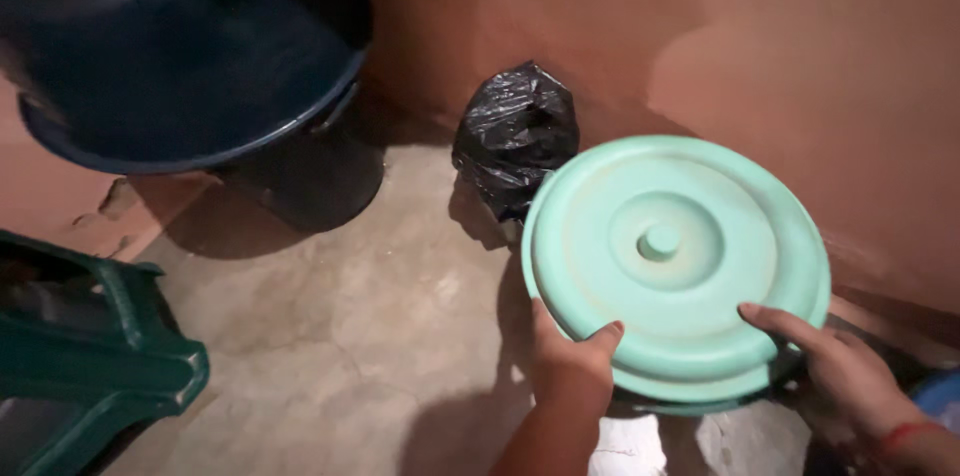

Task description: The person wipes a green bucket lid with a cloth, then places the lid on the bucket. They move a metal container and a blue basin containing bottles and a metal pot. The person picks up a bottle cap from the floor, closes a water bottle, and arranges items in the blue basin.

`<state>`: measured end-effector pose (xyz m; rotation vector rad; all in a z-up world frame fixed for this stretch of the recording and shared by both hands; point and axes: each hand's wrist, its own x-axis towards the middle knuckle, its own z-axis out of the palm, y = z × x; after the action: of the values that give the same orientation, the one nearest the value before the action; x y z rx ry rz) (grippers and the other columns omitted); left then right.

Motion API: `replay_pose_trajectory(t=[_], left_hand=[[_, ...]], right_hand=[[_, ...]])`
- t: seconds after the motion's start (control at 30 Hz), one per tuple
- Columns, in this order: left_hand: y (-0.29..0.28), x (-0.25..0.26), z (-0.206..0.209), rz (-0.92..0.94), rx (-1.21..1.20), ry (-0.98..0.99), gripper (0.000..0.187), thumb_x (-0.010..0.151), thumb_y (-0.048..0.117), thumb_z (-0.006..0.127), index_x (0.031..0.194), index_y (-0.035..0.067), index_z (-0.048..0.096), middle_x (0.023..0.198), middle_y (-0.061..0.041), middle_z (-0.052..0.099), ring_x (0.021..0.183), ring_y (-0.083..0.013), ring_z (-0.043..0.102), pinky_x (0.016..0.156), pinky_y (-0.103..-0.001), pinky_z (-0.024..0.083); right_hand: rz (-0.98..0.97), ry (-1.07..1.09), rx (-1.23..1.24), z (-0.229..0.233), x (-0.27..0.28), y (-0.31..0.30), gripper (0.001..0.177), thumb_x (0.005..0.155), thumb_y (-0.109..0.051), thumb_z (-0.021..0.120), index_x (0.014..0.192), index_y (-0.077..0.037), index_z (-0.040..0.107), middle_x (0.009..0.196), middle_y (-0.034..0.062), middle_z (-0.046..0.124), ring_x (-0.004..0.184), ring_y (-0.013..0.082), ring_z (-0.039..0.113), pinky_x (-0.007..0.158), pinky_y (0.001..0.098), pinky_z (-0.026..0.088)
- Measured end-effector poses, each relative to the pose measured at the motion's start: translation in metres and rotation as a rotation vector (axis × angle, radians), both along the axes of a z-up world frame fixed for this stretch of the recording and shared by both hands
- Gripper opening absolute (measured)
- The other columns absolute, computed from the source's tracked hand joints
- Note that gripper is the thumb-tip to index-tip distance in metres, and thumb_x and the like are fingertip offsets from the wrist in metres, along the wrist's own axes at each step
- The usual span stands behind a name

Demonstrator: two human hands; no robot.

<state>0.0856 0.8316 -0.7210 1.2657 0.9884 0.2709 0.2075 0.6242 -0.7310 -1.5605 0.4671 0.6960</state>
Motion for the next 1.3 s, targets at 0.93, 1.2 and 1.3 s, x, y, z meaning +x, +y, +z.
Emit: replay_pose_trajectory(t=[0.93, 1.2, 1.3], left_hand=[[0.004, 0.028, 0.035, -0.084, 0.501, 0.37, 0.103, 0.075, 0.043, 0.086, 0.154, 0.009, 0.029, 0.145, -0.018, 0.052, 0.13, -0.0363, 0.055, 0.107, -0.044, 0.045], [-0.082, 0.008, 0.038, -0.218, 0.417, 0.292, 0.089, 0.075, 0.042, 0.086, 0.145, 0.006, 0.044, 0.141, -0.023, 0.052, 0.131, -0.0373, 0.051, 0.11, -0.043, 0.042], [-0.109, 0.011, 0.036, -0.362, 0.335, 0.186, 0.077, 0.078, 0.042, 0.082, 0.14, 0.007, 0.052, 0.14, -0.017, 0.058, 0.13, -0.0308, 0.056, 0.109, -0.04, 0.043]], right_hand=[[0.02, -0.176, -0.334, 0.039, 0.012, 0.051, 0.081, 0.091, -0.066, 0.061, 0.141, -0.002, 0.058, 0.14, 0.0215, 0.059, 0.116, 0.0379, 0.06, 0.091, 0.0522, 0.052], [-0.021, -0.241, -0.268, 0.029, -0.024, 0.009, 0.058, 0.094, -0.054, 0.063, 0.125, -0.006, 0.068, 0.099, 0.0135, 0.06, 0.083, 0.0229, 0.054, 0.074, 0.0403, 0.052], [-0.08, -0.274, -0.221, 0.04, -0.037, -0.018, 0.057, 0.092, -0.049, 0.064, 0.126, -0.004, 0.062, 0.107, 0.0112, 0.064, 0.096, 0.0194, 0.06, 0.078, 0.0389, 0.055]])
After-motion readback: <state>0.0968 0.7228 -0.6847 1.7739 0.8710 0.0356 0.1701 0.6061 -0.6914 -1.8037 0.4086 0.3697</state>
